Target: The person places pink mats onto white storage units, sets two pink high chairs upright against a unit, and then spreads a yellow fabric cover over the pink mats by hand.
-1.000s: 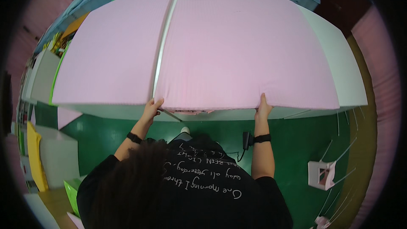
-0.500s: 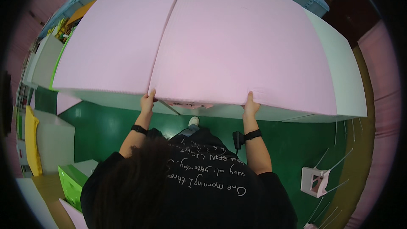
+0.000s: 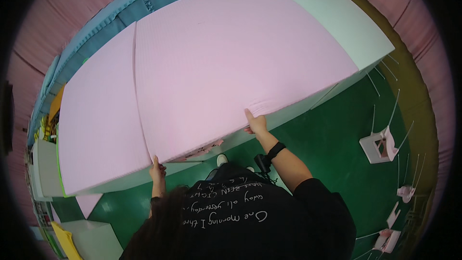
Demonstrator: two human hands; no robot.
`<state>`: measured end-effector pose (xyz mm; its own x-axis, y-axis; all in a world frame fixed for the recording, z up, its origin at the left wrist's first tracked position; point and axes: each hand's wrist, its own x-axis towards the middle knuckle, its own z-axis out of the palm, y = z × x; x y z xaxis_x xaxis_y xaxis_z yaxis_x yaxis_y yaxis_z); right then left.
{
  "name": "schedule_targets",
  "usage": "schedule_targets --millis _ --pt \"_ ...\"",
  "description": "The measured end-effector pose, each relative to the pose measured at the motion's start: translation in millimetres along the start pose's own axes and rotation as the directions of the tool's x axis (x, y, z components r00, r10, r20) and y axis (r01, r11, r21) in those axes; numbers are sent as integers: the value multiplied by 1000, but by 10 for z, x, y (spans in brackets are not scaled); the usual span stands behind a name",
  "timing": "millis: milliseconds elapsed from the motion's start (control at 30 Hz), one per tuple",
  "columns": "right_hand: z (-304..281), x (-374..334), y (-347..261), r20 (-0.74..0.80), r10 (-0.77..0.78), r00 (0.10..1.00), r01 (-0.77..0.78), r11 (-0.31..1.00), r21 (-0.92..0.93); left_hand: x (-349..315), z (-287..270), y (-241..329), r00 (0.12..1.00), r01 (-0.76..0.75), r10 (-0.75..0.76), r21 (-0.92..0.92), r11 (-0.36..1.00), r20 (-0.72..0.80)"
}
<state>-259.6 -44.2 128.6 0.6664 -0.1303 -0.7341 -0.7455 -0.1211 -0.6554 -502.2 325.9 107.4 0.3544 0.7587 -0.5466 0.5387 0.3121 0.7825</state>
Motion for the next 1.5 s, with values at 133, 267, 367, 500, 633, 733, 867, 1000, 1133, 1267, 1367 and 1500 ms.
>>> schedule_targets --millis 133,267,367,500,633,733,867,1000,1133,1267,1367,1500 --pt "-96 -4 82 -95 -112 989 120 989 81 -106 33 137 959 201 -199 9 980 200" --pt "-225 38 115 26 -80 996 82 992 -91 -122 -264 -52 575 347 -377 200 916 726" --pt "-224 26 124 146 -65 987 83 989 -123 -552 73 212 530 213 -226 130 968 817" --pt "-162 -56 -111 503 -62 862 202 952 -229 -1077 648 834 411 -170 -37 117 979 911" --pt "-19 174 -29 588 -207 782 383 904 -190 -977 1013 1087 467 -382 131 66 922 875" --pt "-90 204 131 565 -232 792 370 918 -143 -829 946 996 642 -416 186 134 899 744" --pt "-486 190 217 475 -164 864 297 930 -218 -864 807 813 672 -325 140 119 938 728" --pt "-843 249 378 312 -126 941 198 958 -209 -962 597 655 764 -244 78 174 954 641" --pt "-977 330 458 198 -131 971 168 968 -185 -879 490 498 785 -275 129 155 949 606" --pt "-866 289 350 222 -146 964 191 962 -197 -831 616 615 763 -372 189 180 911 619" --pt "-753 252 434 233 -176 956 214 966 -146 -819 668 759 698 -464 232 181 867 677" --pt "-634 162 522 253 -187 949 212 975 -74 -725 713 913 647 -508 216 202 837 732"
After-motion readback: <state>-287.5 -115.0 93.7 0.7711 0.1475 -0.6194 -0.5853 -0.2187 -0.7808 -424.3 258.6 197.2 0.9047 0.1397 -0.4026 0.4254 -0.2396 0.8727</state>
